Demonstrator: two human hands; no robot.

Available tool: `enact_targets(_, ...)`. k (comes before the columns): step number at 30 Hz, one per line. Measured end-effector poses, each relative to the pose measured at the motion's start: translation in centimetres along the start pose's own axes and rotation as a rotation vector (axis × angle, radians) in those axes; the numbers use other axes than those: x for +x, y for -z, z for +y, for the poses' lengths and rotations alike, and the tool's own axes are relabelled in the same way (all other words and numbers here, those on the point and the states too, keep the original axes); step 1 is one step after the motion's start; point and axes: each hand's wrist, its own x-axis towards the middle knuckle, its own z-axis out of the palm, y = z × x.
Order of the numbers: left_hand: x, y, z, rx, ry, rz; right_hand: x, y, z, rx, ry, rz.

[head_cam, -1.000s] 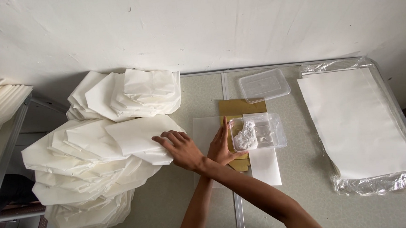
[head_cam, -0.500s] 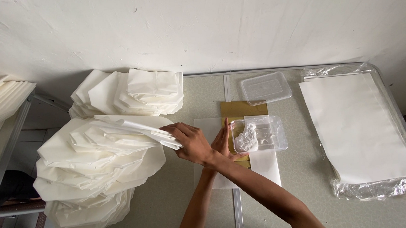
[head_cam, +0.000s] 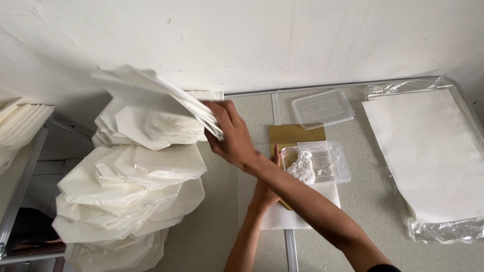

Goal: Wrapping a cardboard template in white fabric or paper using glue applied by hand

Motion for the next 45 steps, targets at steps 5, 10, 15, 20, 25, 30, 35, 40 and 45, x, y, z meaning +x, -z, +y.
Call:
enact_targets(5, -4.1, 6.0, -5.8, 0.034, 0.01, 0.008, 3.4, -4.8, 3.1, -0.271, 0.182, -0.109)
enact_targets(10, -6.5, 9.5, -6.7, 0.056, 0.021, 0.023, 1.3, -11.4, 7.9, -0.451, 0.257, -0.287)
enact_targets(15, -3.4, 3.8, -1.6, 0.063, 0.044, -0.004, -1.5, -13.1, 8.5, -0.135, -0.087, -0.67)
enact_targets(20, -1.3, 1.2, -1.2, 0.069, 0.068, -0.011, -1.2, -12.7, 8.9, -0.276, 0.04, -0.696)
enact_targets(25, -0.8, 0.0, -1.1, 0.072, 0.072, -0.025, -0.4, -8.2, 7.0, -0.114, -0.001, -0.645)
enact_targets(30, 0.2, -1.4, -0.6, 0.065, 0.066, -0.041, -2.2, -1.5, 5.1, -0.016, 0.014, -0.459)
enact_targets(35, 0.7, -3.0, 0.0, 0.056, 0.057, -0.074, -4.6, 6.7, 3.7, 0.12, -0.109, -0.294)
enact_targets(40, 2.3, -0.3, 4.7, -0.034, 0.096, -0.112, -8.1, 14.4, 5.5, 0.181, -0.351, -0.166)
enact_targets(45, 2.7, 0.5, 6.4, -0.021, 0.17, -0.139, -11.7, 20.2, 9.4, 0.021, -0.506, 0.006)
